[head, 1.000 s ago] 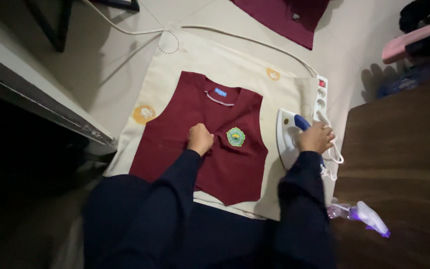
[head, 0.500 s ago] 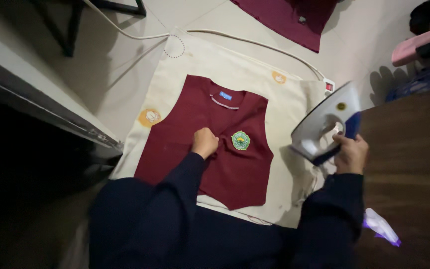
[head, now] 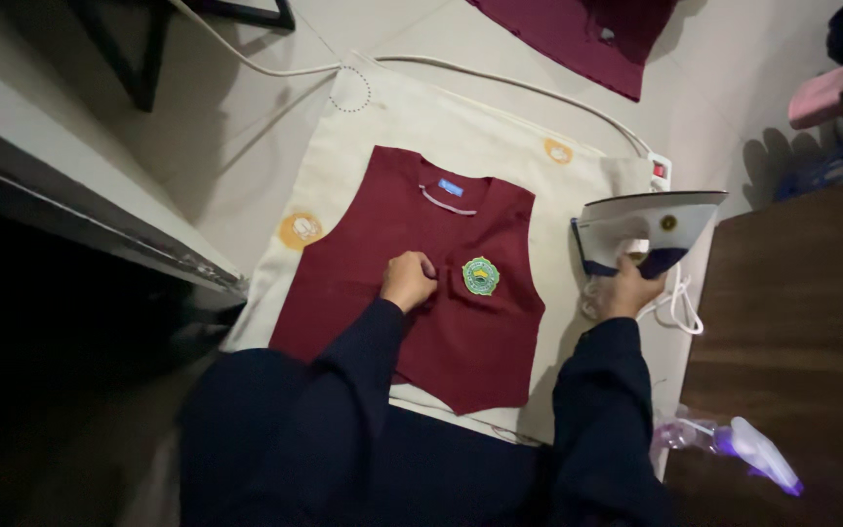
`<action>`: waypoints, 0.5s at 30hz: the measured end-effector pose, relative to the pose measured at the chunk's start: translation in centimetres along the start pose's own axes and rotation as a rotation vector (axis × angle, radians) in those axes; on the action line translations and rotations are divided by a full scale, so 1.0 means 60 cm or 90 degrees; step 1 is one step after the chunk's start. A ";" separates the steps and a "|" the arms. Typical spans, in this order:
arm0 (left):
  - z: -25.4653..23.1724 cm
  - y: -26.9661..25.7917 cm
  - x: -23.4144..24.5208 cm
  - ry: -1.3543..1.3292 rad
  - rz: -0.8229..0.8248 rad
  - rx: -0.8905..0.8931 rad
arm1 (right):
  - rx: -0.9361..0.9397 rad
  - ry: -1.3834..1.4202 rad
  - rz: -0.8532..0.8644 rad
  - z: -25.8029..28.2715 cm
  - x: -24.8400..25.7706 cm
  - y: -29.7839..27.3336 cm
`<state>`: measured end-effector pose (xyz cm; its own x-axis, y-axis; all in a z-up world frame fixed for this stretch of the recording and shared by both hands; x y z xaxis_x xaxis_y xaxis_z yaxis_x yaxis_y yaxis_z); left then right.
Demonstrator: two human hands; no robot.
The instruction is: The person irons a green sleeveless shirt on a floor mat, smoothing the fabric and buttoning it before moving it aside. They then place a maroon shirt on the mat, spray it with water, and iron it thoroughly, finishing by buttoning the garment.
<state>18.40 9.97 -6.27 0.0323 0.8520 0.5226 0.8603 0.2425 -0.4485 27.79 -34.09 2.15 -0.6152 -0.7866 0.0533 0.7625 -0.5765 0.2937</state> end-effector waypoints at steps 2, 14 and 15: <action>-0.011 -0.016 0.016 0.005 0.023 0.023 | 0.002 -0.099 -0.014 -0.003 0.021 -0.006; -0.050 -0.064 0.043 0.018 -0.039 -0.038 | -0.071 -0.377 0.437 0.070 -0.226 -0.398; -0.047 -0.056 0.044 0.019 -0.043 -0.032 | -0.061 -0.390 0.454 0.062 -0.238 -0.395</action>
<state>17.01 10.09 -1.34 -0.0122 0.8200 0.5722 0.8855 0.2746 -0.3747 17.77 -8.38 -2.04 0.0261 -0.7230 0.6903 0.9959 -0.0411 -0.0807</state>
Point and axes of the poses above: each hand's wrist, its own y-axis towards the middle knuckle, its own x-axis out of the back of the hand, z = x × y, the point moved 8 cm from there along y, towards the middle knuckle, and after that the axes turned 8 degrees about x, right-handed, at the moved point
